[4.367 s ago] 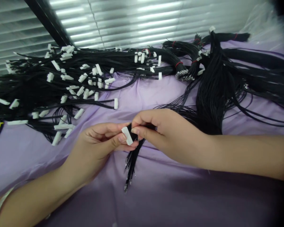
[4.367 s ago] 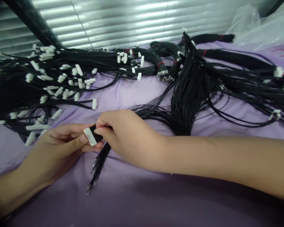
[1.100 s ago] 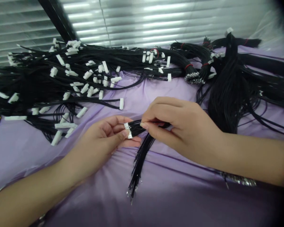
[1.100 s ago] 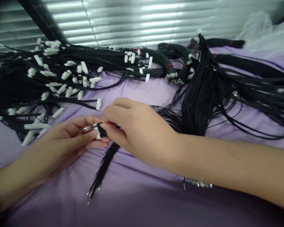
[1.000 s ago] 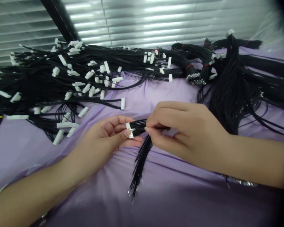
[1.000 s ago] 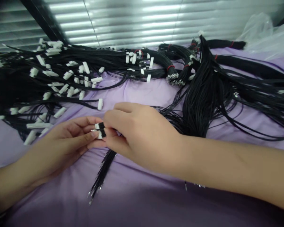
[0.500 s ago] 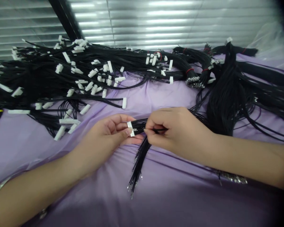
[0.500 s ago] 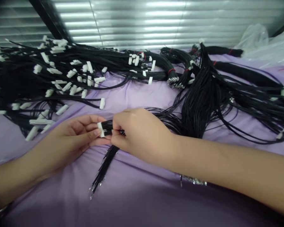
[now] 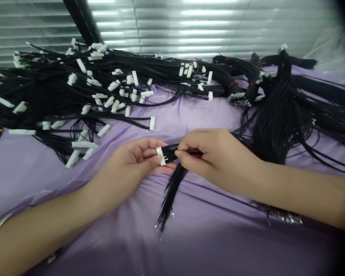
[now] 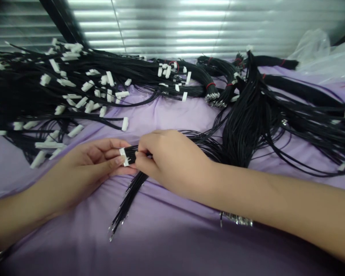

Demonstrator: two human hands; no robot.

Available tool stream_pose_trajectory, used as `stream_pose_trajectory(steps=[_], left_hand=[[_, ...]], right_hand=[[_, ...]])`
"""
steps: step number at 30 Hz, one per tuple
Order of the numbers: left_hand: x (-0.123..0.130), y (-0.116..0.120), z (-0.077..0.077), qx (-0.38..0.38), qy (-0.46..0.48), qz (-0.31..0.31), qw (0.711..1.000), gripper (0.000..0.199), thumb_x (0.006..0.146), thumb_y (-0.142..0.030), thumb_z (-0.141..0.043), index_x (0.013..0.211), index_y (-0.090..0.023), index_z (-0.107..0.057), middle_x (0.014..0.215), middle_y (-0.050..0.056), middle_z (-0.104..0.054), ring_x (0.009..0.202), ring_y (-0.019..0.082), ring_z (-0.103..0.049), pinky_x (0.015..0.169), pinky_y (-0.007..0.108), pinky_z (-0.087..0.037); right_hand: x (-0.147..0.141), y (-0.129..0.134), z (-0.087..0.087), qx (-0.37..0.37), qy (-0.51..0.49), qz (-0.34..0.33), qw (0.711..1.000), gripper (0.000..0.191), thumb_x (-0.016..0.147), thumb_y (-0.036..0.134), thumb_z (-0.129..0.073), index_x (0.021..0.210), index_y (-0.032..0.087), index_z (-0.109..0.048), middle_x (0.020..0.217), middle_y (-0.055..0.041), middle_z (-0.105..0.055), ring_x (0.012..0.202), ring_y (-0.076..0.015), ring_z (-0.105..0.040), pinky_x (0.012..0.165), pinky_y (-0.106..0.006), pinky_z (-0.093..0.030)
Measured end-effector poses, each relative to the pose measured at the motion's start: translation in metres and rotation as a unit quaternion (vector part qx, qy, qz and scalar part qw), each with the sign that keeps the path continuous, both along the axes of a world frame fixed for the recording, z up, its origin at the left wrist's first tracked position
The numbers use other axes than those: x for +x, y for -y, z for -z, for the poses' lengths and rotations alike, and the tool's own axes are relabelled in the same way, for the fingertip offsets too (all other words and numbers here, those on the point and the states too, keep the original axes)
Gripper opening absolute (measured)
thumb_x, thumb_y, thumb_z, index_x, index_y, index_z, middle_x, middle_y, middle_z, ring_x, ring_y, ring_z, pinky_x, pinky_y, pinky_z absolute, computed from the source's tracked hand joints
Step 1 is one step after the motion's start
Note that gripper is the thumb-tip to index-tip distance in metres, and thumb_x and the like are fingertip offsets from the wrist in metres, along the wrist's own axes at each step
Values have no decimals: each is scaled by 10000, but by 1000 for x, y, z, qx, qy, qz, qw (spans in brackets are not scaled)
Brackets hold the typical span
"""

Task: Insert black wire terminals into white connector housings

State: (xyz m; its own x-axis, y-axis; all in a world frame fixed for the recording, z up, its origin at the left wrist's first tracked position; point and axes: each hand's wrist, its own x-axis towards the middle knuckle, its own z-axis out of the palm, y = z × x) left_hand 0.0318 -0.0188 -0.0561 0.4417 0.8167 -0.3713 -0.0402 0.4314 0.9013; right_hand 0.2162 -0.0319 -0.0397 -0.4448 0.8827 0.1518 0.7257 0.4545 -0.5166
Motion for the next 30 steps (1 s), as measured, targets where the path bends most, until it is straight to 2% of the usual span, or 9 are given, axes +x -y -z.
stream_pose_trajectory(steps=[5,13,19,24,30], left_hand=[[0,0,1,12,-3,7,1000,110,837,-136,-639,942,-149,-613,859,27,-734,784,121,-698,758,189,-556],[-1,0,-1,-4,-3,-7,1000,138,815,-138,-662,947,-152,-624,869,35,-743,781,136,-708,781,218,-563],[0,0,0,-15,1,-11,1000,116,837,-84,-615,936,-145,-612,875,31,-741,764,118,-709,766,195,-563],[0,0,0,-17,1,-14,1000,118,831,-88,-626,930,-149,-610,856,21,-741,753,112,-706,758,188,-558],[0,0,0,7,-7,-13,1000,103,811,-124,-660,902,-156,-624,865,13,-733,760,131,-704,770,229,-567]], right_hand=[[1,1,0,7,29,12,999,191,843,195,-514,683,149,-608,596,26,-560,518,-69,-434,502,-228,-275],[3,0,4,19,17,-22,999,129,803,164,-557,685,152,-608,622,33,-579,554,-63,-466,539,-209,-330],[2,-2,4,27,0,-21,999,112,782,139,-579,675,145,-610,630,37,-583,560,-51,-463,542,-190,-340],[1,-1,5,10,-14,-12,1000,107,762,146,-585,657,152,-607,611,47,-565,553,-48,-463,536,-186,-336],[-1,1,3,-28,-3,-2,1000,195,818,180,-524,634,151,-581,573,35,-546,521,-63,-441,510,-223,-286]])
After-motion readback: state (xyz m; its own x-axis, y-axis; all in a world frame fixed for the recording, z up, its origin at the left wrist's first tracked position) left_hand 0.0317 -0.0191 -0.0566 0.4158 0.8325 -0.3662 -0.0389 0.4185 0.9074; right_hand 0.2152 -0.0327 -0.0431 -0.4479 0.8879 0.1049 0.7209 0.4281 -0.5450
